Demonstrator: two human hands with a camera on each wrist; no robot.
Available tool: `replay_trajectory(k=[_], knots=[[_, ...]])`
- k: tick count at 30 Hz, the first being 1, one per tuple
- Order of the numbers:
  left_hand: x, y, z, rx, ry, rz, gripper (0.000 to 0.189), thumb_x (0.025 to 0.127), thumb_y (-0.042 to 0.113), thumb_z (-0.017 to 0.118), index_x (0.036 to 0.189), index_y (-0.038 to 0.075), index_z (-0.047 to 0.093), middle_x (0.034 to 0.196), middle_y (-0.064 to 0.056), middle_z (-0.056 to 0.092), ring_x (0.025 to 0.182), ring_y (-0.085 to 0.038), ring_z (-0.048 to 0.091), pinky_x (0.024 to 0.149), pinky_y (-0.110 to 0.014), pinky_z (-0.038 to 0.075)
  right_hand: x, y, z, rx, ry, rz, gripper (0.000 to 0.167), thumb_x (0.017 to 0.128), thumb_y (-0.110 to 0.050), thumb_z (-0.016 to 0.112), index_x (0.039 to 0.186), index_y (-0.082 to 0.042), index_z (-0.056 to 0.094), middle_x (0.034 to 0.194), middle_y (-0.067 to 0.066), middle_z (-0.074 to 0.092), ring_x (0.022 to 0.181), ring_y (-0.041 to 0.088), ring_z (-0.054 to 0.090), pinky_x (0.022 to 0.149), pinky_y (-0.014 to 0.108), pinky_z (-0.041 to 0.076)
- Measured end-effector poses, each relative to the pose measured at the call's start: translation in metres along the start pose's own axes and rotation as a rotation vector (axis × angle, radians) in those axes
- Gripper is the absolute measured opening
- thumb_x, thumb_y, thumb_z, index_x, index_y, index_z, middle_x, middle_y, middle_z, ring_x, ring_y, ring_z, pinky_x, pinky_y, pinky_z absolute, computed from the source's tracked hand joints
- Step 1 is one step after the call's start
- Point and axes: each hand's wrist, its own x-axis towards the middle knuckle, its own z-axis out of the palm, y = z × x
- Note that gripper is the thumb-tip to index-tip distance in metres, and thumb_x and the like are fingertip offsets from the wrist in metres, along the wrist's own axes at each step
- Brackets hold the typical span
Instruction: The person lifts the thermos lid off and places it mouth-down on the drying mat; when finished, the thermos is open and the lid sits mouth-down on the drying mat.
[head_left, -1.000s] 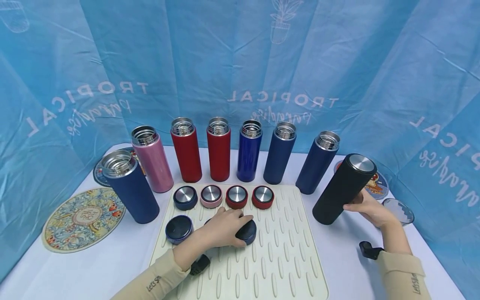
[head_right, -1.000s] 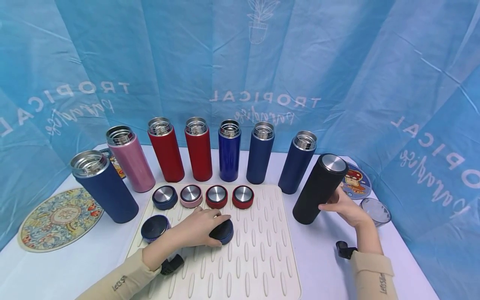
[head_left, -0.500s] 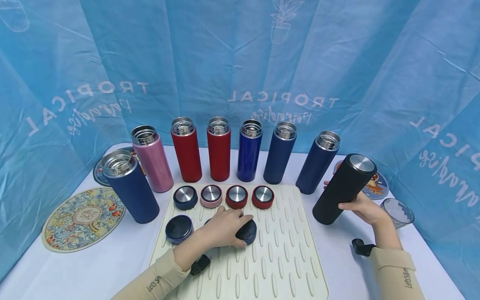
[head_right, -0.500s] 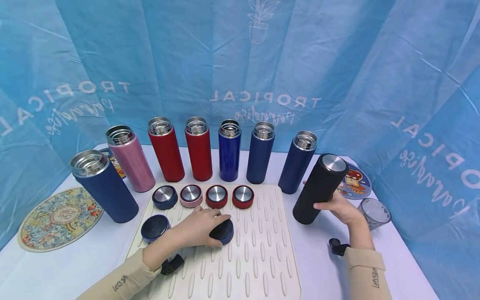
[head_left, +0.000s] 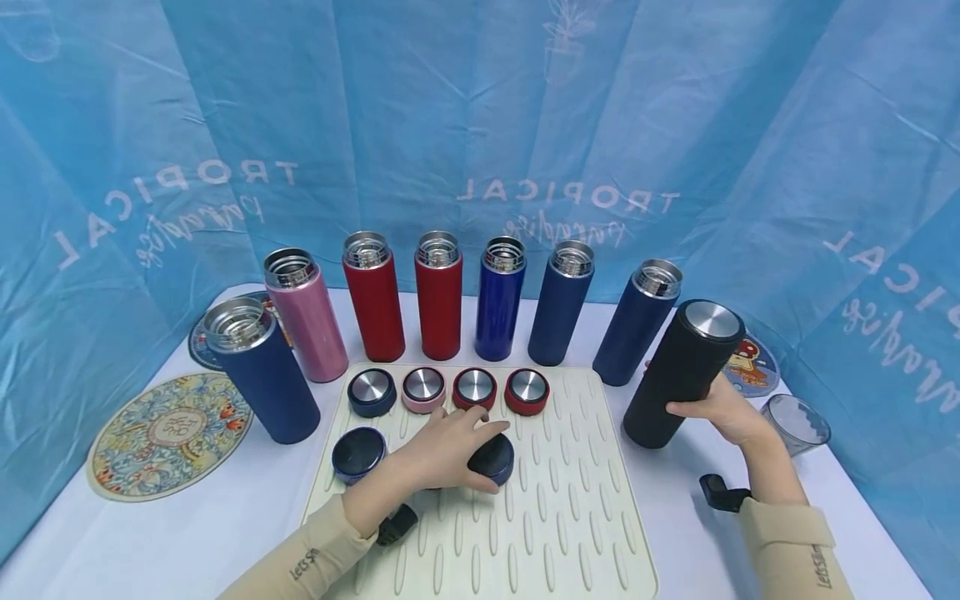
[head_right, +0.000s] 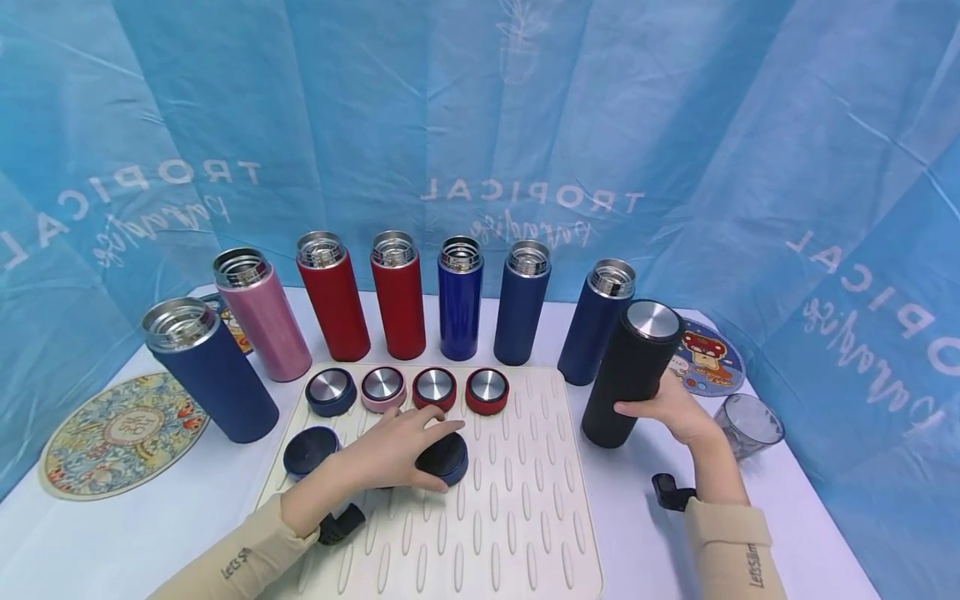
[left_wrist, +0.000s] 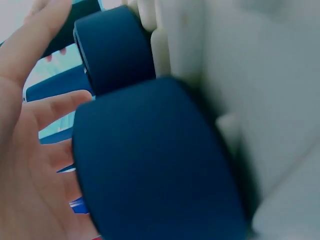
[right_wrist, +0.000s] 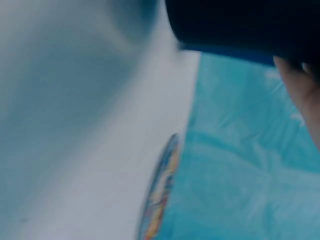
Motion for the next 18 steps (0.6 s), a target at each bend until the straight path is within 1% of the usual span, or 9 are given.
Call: replay_trajectory(k=[1,3,6,7,9,11,14,15,18], knots=[[0.0,-0.001,-0.002,-0.005,0.007,-0.003,0.08,0.069,0.059,0.07,0.135,0.021,0.047,0.124,-0.008,0.052,0.108,-0.024,0.055,0.1,-0.064,0.024,0.001,-0.004,0.003,-0.038,0.01,-0.003,0.07,0.075,0.004,0.068,0.133,-0.022,0.038,0.117,-0.018,0.054,0.106,-0.001,0.054,0.083,0.018,0.043],[-0.001,-0.003,-0.006,-0.027,0.019,-0.008,0.079,0.069,0.059,0.07,0.135,0.021,0.047,0.124,-0.008,0.051,0.109,-0.025,0.054,0.101,-0.063,0.025,0.004,-0.013,0.008,-0.108,0.025,-0.009,0.071,0.073,0.004,0.07,0.132,-0.02,0.039,0.116,-0.019,0.053,0.105,-0.002,0.052,0.085,0.023,0.043],[-0.003,-0.006,-0.012,-0.052,0.037,-0.007,0.079,0.07,0.059,0.069,0.135,0.02,0.047,0.121,-0.006,0.052,0.109,-0.024,0.052,0.097,-0.058,0.033,0.007,-0.024,0.019,-0.163,0.03,-0.013,0.072,0.071,0.002,0.073,0.133,-0.015,0.04,0.116,-0.017,0.052,0.104,-0.001,0.051,0.091,0.04,0.041],[-0.004,-0.007,-0.013,-0.057,0.046,-0.005,0.08,0.07,0.059,0.069,0.135,0.019,0.047,0.12,-0.006,0.053,0.109,-0.023,0.052,0.095,-0.056,0.035,0.008,-0.027,0.023,-0.175,0.029,-0.011,0.072,0.071,0.001,0.073,0.133,-0.014,0.04,0.117,-0.014,0.052,0.105,0.001,0.051,0.092,0.046,0.041],[-0.005,-0.01,-0.015,-0.066,0.066,-0.004,0.08,0.071,0.059,0.068,0.136,0.018,0.047,0.12,-0.005,0.053,0.109,-0.022,0.051,0.092,-0.055,0.037,0.011,-0.033,0.032,-0.198,0.03,-0.007,0.075,0.071,-0.002,0.075,0.134,-0.012,0.037,0.12,-0.005,0.051,0.107,0.01,0.051,0.092,0.056,0.037],[-0.006,-0.014,-0.018,-0.079,0.088,-0.012,0.08,0.071,0.06,0.068,0.136,0.019,0.046,0.122,-0.005,0.053,0.111,-0.021,0.05,0.092,-0.055,0.037,0.014,-0.038,0.041,-0.251,0.033,0.0,0.079,0.07,-0.007,0.078,0.135,-0.013,0.035,0.123,0.003,0.051,0.107,0.018,0.051,0.091,0.057,0.038],[-0.009,-0.019,-0.024,-0.128,0.107,-0.044,0.08,0.072,0.058,0.069,0.138,0.02,0.044,0.128,-0.006,0.05,0.117,-0.021,0.048,0.096,-0.058,0.033,0.019,-0.044,0.053,-0.362,0.033,-0.016,0.081,0.066,-0.015,0.082,0.134,-0.013,0.037,0.121,0.01,0.052,0.104,0.027,0.052,0.087,0.052,0.042],[-0.009,-0.02,-0.026,-0.142,0.117,-0.052,0.08,0.072,0.057,0.069,0.138,0.021,0.043,0.13,-0.007,0.049,0.119,-0.022,0.048,0.098,-0.057,0.032,0.021,-0.045,0.057,-0.402,0.03,-0.027,0.082,0.065,-0.018,0.083,0.133,-0.013,0.039,0.12,0.011,0.053,0.103,0.029,0.053,0.086,0.051,0.043],[-0.012,-0.022,-0.032,-0.202,0.144,-0.083,0.082,0.072,0.054,0.071,0.141,0.024,0.038,0.134,-0.007,0.046,0.123,-0.024,0.044,0.101,-0.057,0.029,0.024,-0.048,0.069,-0.513,0.024,-0.058,0.08,0.062,-0.025,0.085,0.129,-0.013,0.044,0.116,0.009,0.056,0.099,0.027,0.055,0.082,0.049,0.045]])
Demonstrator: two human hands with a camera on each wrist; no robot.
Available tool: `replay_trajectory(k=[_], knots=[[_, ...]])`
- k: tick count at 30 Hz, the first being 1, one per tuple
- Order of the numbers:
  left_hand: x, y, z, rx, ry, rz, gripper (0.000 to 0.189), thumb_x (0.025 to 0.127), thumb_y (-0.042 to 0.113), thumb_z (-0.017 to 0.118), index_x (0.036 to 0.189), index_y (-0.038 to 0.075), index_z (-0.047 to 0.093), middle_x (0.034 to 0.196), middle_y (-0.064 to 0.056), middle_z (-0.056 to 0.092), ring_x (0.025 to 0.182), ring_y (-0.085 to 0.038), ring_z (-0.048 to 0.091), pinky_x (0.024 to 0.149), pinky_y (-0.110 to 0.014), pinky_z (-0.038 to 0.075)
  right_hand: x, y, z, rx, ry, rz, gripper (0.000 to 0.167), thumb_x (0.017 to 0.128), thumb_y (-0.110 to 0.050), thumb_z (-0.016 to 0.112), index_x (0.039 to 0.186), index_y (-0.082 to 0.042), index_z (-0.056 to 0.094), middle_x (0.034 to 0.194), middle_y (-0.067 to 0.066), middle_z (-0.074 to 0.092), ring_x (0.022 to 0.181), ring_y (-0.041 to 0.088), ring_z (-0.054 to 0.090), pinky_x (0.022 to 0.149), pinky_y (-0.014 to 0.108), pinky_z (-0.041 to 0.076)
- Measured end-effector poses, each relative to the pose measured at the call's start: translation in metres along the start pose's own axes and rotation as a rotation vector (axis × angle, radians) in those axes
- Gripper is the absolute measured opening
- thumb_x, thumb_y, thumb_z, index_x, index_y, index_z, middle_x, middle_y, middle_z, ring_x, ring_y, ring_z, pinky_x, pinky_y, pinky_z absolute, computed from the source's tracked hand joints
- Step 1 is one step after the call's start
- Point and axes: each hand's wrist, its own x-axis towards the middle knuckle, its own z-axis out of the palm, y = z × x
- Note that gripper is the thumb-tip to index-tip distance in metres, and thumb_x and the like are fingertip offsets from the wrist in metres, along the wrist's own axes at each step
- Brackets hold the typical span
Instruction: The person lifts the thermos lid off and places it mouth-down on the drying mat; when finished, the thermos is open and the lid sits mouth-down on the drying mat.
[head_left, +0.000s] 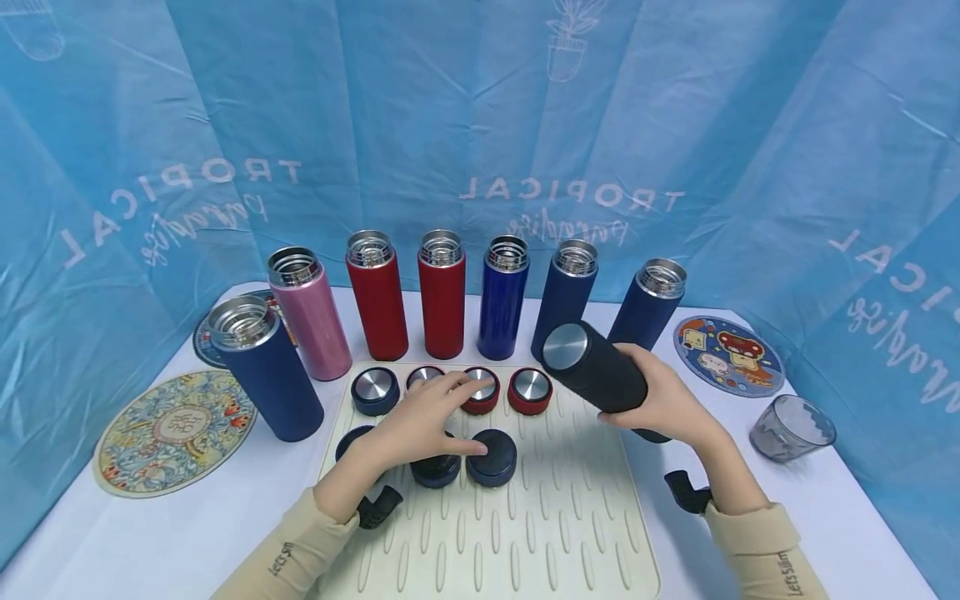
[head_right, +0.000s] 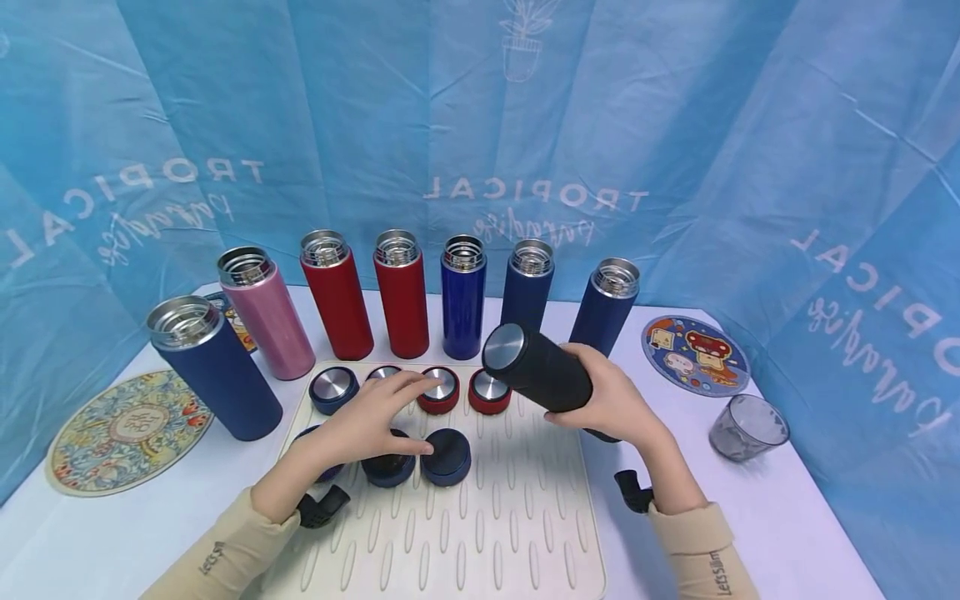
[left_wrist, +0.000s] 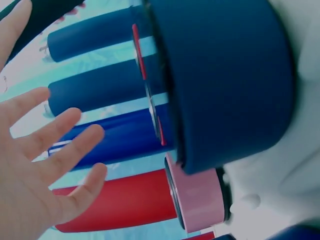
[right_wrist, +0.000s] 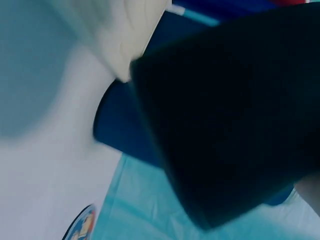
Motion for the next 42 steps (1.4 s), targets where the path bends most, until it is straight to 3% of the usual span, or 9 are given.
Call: replay_trajectory(k=[4,8,11,14,23,30,36,42], knots=[[-0.002,0.0,-0.005,-0.131,0.067,-0.021,0.09,0.07,0.049,0.075,0.144,0.027,0.03,0.138,-0.005,0.04,0.124,-0.025,0.043,0.098,-0.053,0.037,0.002,-0.01,0.011,-0.132,-0.005,-0.042,0.079,0.059,-0.033,0.086,0.126,-0.018,0.048,0.11,0.003,0.06,0.093,0.022,0.058,0.077,0.045,0.048],[-0.003,-0.001,-0.007,-0.349,0.123,-0.005,0.097,0.069,0.036,0.08,0.146,0.032,0.021,0.142,-0.005,0.031,0.121,-0.03,0.044,0.09,-0.048,0.046,0.004,-0.02,0.022,-0.238,-0.004,-0.096,0.078,0.056,-0.04,0.085,0.124,-0.023,0.051,0.108,-0.002,0.062,0.091,0.017,0.058,0.075,0.041,0.049],[-0.004,-0.001,-0.008,-0.508,0.145,0.013,0.101,0.068,0.026,0.083,0.146,0.035,0.019,0.143,-0.005,0.028,0.119,-0.033,0.046,0.09,-0.048,0.046,0.007,-0.026,0.03,-0.315,-0.005,-0.14,0.079,0.056,-0.044,0.084,0.125,-0.025,0.052,0.109,-0.003,0.062,0.091,0.016,0.058,0.075,0.041,0.049],[-0.005,-0.001,-0.009,-0.599,0.146,0.012,0.101,0.067,0.02,0.083,0.146,0.034,0.021,0.143,-0.005,0.027,0.115,-0.033,0.05,0.09,-0.052,0.044,0.008,-0.031,0.037,-0.387,-0.002,-0.187,0.081,0.056,-0.045,0.083,0.127,-0.026,0.051,0.11,-0.003,0.063,0.092,0.016,0.059,0.075,0.04,0.05],[-0.006,-0.002,-0.009,-0.692,0.128,0.037,0.077,0.07,0.013,0.08,0.137,0.017,0.041,0.132,-0.009,0.043,0.109,-0.027,0.05,0.081,-0.044,0.052,0.012,-0.042,0.055,-0.521,0.045,-0.308,0.083,0.055,-0.048,0.082,0.129,-0.026,0.051,0.109,-0.001,0.064,0.089,0.02,0.06,0.073,0.037,0.051],[-0.006,-0.005,-0.007,-0.691,0.135,-0.016,0.065,0.073,0.017,0.078,0.131,0.019,0.049,0.125,-0.008,0.05,0.106,-0.027,0.054,0.082,-0.036,0.052,0.011,-0.045,0.063,-0.543,0.045,-0.321,0.083,0.054,-0.05,0.081,0.128,-0.024,0.053,0.105,-0.001,0.065,0.087,0.019,0.061,0.072,0.036,0.05],[-0.008,-0.004,-0.006,-0.666,0.207,-0.043,0.059,0.074,0.017,0.078,0.127,0.019,0.052,0.113,-0.01,0.054,0.097,-0.026,0.056,0.078,-0.029,0.053,0.012,-0.05,0.069,-0.576,0.054,-0.342,0.083,0.057,-0.053,0.076,0.132,-0.029,0.049,0.102,0.0,0.065,0.084,0.018,0.062,0.071,0.035,0.05],[-0.009,-0.003,-0.005,-0.676,0.258,-0.052,0.057,0.071,0.016,0.08,0.122,0.017,0.056,0.106,-0.011,0.055,0.092,-0.025,0.057,0.073,-0.03,0.055,0.01,-0.052,0.07,-0.623,0.095,-0.366,0.082,0.058,-0.052,0.076,0.132,-0.03,0.047,0.104,0.003,0.063,0.084,0.021,0.062,0.071,0.037,0.05]])
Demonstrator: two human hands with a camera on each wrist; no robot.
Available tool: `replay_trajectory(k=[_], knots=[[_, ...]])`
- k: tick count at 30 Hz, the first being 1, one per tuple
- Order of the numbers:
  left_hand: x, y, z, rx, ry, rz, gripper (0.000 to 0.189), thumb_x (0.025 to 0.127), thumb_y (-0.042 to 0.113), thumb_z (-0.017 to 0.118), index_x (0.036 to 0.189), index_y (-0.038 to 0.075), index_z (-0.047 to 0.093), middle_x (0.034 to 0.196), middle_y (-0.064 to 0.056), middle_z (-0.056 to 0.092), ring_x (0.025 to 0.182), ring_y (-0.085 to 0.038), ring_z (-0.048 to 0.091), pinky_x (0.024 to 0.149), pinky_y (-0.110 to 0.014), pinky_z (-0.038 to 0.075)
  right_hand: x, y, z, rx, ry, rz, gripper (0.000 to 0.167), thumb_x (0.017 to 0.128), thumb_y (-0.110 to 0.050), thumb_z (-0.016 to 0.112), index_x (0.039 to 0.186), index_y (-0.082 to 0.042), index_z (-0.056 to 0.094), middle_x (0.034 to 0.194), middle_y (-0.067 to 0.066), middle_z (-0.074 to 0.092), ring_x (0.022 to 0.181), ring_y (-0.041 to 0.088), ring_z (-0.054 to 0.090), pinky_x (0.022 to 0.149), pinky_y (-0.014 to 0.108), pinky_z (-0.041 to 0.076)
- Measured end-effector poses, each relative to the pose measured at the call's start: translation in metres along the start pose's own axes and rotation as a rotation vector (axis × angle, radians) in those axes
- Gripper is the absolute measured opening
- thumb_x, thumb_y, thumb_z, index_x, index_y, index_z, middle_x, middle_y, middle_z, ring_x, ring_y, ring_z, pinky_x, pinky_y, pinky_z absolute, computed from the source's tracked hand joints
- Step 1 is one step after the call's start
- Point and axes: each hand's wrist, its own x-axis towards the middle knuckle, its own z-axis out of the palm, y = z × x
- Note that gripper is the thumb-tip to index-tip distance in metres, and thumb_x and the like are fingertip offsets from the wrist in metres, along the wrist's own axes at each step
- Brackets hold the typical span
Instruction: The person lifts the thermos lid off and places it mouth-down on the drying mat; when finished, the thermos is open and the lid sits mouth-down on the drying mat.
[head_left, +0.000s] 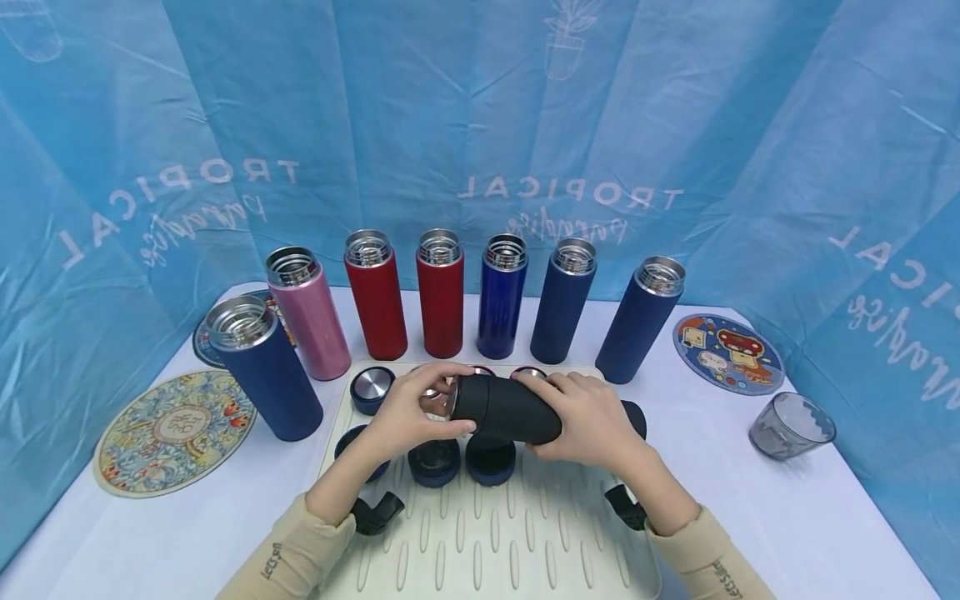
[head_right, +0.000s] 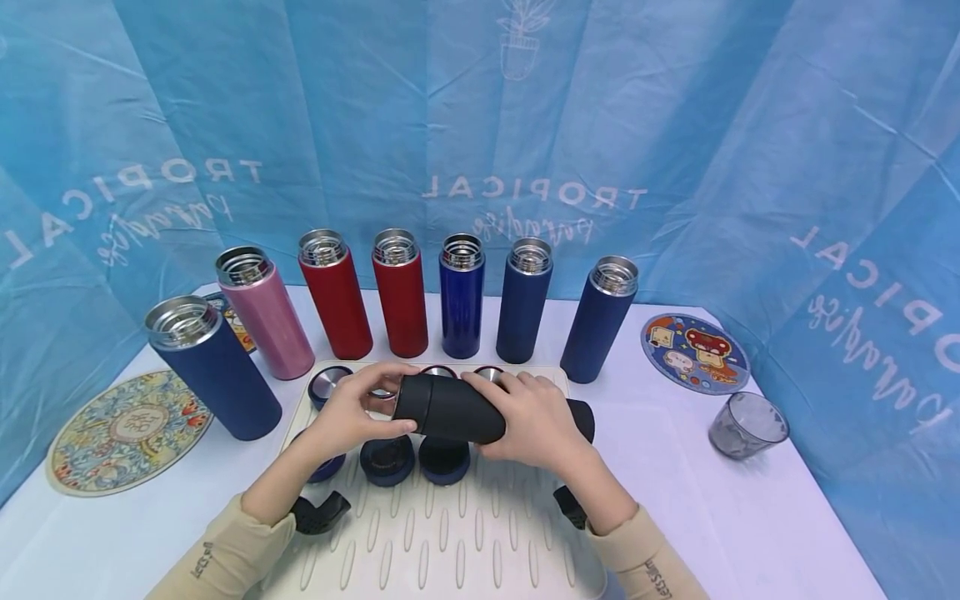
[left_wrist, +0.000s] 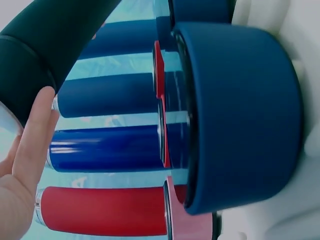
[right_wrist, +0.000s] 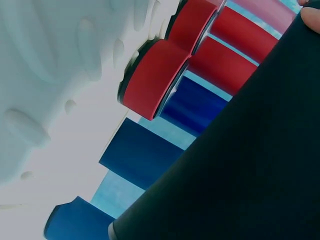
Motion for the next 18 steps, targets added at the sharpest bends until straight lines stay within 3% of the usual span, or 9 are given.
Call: replay_trajectory(k=[8,18], knots=[[0.0018,0.0009,0.0016,-0.003,0.054,-0.061,0.054,0.071,0.018,0.08,0.12,0.02,0.058,0.11,-0.011,0.056,0.091,-0.027,0.058,0.073,-0.035,0.055,0.0017,-0.002,-0.0007,-0.023,0.041,-0.017,0.082,0.057,-0.049,0.077,0.131,-0.029,0.049,0.102,0.003,0.063,0.083,0.022,0.062,0.07,0.037,0.05],[0.0034,0.0041,0.0001,-0.031,0.084,-0.114,0.05,0.072,0.02,0.079,0.117,0.02,0.058,0.112,-0.01,0.059,0.087,-0.025,0.058,0.072,-0.031,0.054,0.005,-0.0021,0.0033,-0.036,0.043,-0.014,0.084,0.057,-0.05,0.078,0.132,-0.027,0.049,0.106,0.005,0.063,0.087,0.024,0.062,0.073,0.038,0.049]])
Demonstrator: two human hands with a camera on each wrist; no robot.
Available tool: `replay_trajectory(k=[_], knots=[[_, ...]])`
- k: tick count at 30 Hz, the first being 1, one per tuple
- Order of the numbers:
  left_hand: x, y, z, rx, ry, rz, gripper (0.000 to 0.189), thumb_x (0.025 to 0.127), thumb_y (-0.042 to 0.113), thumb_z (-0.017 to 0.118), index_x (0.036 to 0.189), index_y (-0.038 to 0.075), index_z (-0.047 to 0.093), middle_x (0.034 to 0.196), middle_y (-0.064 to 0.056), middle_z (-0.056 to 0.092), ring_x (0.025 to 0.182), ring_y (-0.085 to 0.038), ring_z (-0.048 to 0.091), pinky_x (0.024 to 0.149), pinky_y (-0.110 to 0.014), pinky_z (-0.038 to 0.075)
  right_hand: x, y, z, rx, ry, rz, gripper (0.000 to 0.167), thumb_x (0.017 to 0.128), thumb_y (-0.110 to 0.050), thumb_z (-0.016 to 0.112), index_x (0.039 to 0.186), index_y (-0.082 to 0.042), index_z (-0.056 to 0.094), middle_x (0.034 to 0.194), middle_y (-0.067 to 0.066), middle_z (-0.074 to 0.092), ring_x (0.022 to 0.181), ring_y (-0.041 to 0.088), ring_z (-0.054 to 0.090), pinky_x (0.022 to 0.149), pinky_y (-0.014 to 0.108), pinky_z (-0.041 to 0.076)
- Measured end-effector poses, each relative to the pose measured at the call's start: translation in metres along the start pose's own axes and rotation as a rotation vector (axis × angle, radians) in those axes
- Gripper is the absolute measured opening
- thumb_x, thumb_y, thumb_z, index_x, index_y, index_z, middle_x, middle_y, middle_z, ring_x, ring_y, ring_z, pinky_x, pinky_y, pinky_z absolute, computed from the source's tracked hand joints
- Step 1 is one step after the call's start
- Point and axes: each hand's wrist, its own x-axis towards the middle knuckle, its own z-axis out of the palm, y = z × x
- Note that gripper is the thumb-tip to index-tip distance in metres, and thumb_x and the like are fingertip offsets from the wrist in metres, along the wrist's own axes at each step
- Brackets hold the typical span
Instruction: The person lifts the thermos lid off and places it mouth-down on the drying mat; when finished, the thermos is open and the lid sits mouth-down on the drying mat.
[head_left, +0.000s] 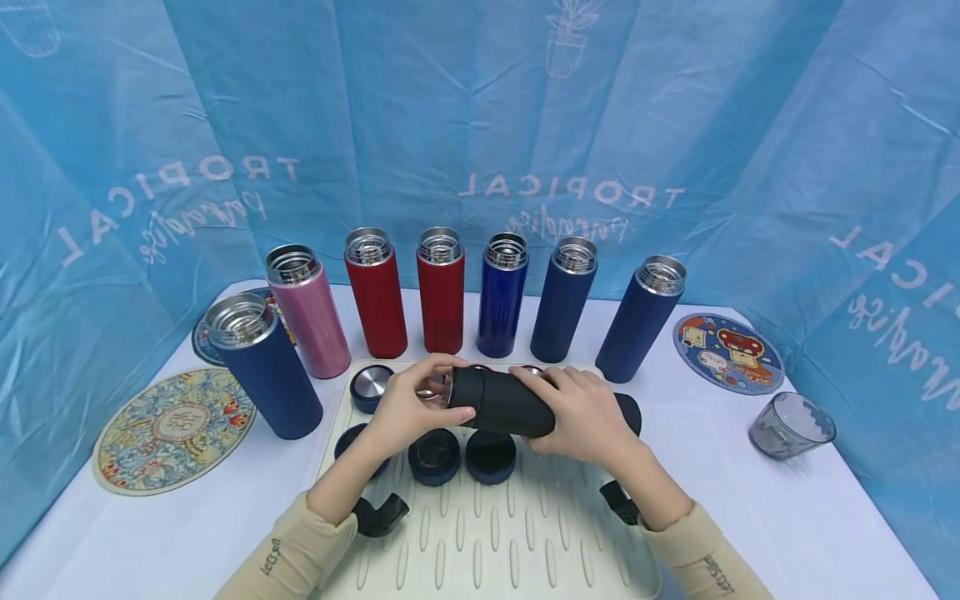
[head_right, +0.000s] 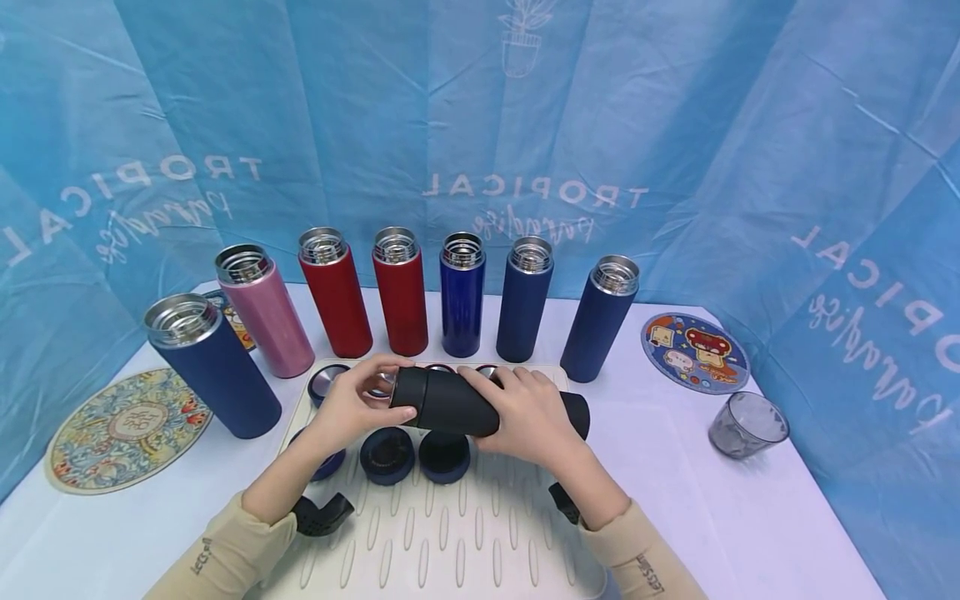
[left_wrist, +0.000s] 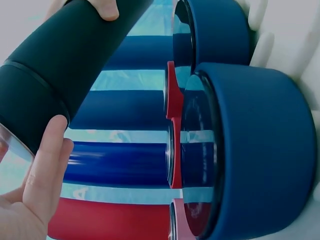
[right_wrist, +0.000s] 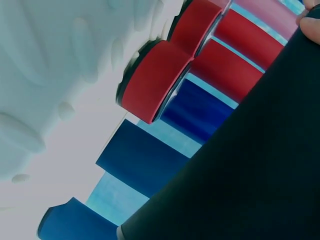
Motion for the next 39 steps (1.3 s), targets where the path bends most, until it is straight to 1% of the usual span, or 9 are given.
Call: replay_trajectory(k=[4,7,12,15,18,21,24,30,39], knots=[[0.0,0.0,0.0,-0.02,-0.012,-0.013,0.05,0.074,0.019,0.078,0.119,0.02,0.056,0.114,-0.011,0.057,0.089,-0.026,0.058,0.075,-0.033,0.054,0.003,0.001,-0.002,-0.019,0.001,-0.008,0.084,0.057,-0.05,0.079,0.132,-0.027,0.049,0.104,0.005,0.062,0.085,0.024,0.061,0.072,0.039,0.05],[0.0,-0.001,0.001,-0.03,-0.068,0.003,0.052,0.078,0.017,0.074,0.124,0.019,0.051,0.121,-0.013,0.05,0.098,-0.028,0.053,0.079,-0.036,0.053,0.005,0.003,-0.006,-0.054,0.02,-0.035,0.084,0.056,-0.05,0.079,0.131,-0.026,0.05,0.097,0.004,0.062,0.079,0.024,0.06,0.071,0.038,0.051],[0.0,0.0,0.005,0.068,-0.141,0.054,0.052,0.088,0.025,0.061,0.135,0.018,0.039,0.134,-0.009,0.038,0.113,-0.028,0.041,0.087,-0.044,0.048,0.008,0.003,-0.01,-0.102,0.039,-0.069,0.084,0.056,-0.051,0.079,0.131,-0.026,0.05,0.093,0.004,0.061,0.075,0.024,0.059,0.067,0.037,0.051],[0.0,0.001,0.01,0.174,-0.074,0.095,0.046,0.093,0.03,0.053,0.134,0.015,0.039,0.133,-0.008,0.042,0.116,-0.027,0.043,0.091,-0.048,0.045,0.01,-0.001,-0.01,-0.103,0.02,-0.06,0.084,0.057,-0.05,0.079,0.132,-0.026,0.049,0.095,0.005,0.062,0.075,0.025,0.058,0.068,0.038,0.051],[0.0,0.001,0.016,0.286,0.073,0.132,0.035,0.096,0.029,0.045,0.125,0.01,0.045,0.125,-0.01,0.051,0.11,-0.026,0.05,0.091,-0.049,0.045,0.012,-0.006,-0.008,-0.088,0.011,-0.041,0.082,0.058,-0.049,0.078,0.131,-0.028,0.049,0.097,0.005,0.062,0.077,0.025,0.059,0.068,0.038,0.05],[-0.001,0.002,0.021,0.355,0.22,0.173,0.025,0.097,0.024,0.041,0.113,0.007,0.051,0.112,-0.011,0.057,0.096,-0.025,0.055,0.084,-0.047,0.049,0.013,-0.01,-0.004,-0.066,0.022,-0.029,0.08,0.059,-0.049,0.077,0.131,-0.028,0.049,0.098,0.005,0.063,0.08,0.025,0.06,0.07,0.038,0.05],[-0.002,0.004,0.025,0.387,0.305,0.203,0.02,0.097,0.02,0.039,0.104,0.007,0.053,0.102,-0.01,0.059,0.088,-0.023,0.057,0.077,-0.044,0.052,0.013,-0.011,0.0,-0.05,0.039,-0.029,0.081,0.059,-0.047,0.078,0.132,-0.028,0.049,0.099,0.005,0.063,0.081,0.025,0.06,0.071,0.039,0.051],[-0.002,0.009,0.025,0.376,0.336,0.161,0.02,0.097,0.019,0.038,0.099,0.007,0.053,0.095,-0.008,0.059,0.084,-0.021,0.056,0.073,-0.041,0.051,0.013,-0.012,0.001,-0.055,0.065,-0.05,0.083,0.057,-0.047,0.08,0.131,-0.027,0.049,0.097,0.006,0.063,0.08,0.025,0.06,0.071,0.039,0.051],[0.002,0.01,0.023,0.334,0.298,0.054,0.02,0.098,0.021,0.036,0.094,0.008,0.051,0.078,-0.004,0.053,0.071,-0.017,0.049,0.061,-0.031,0.044,0.013,-0.014,0.006,-0.117,0.097,-0.065,0.085,0.054,-0.048,0.082,0.129,-0.025,0.05,0.097,0.009,0.063,0.078,0.028,0.06,0.067,0.037,0.049]])
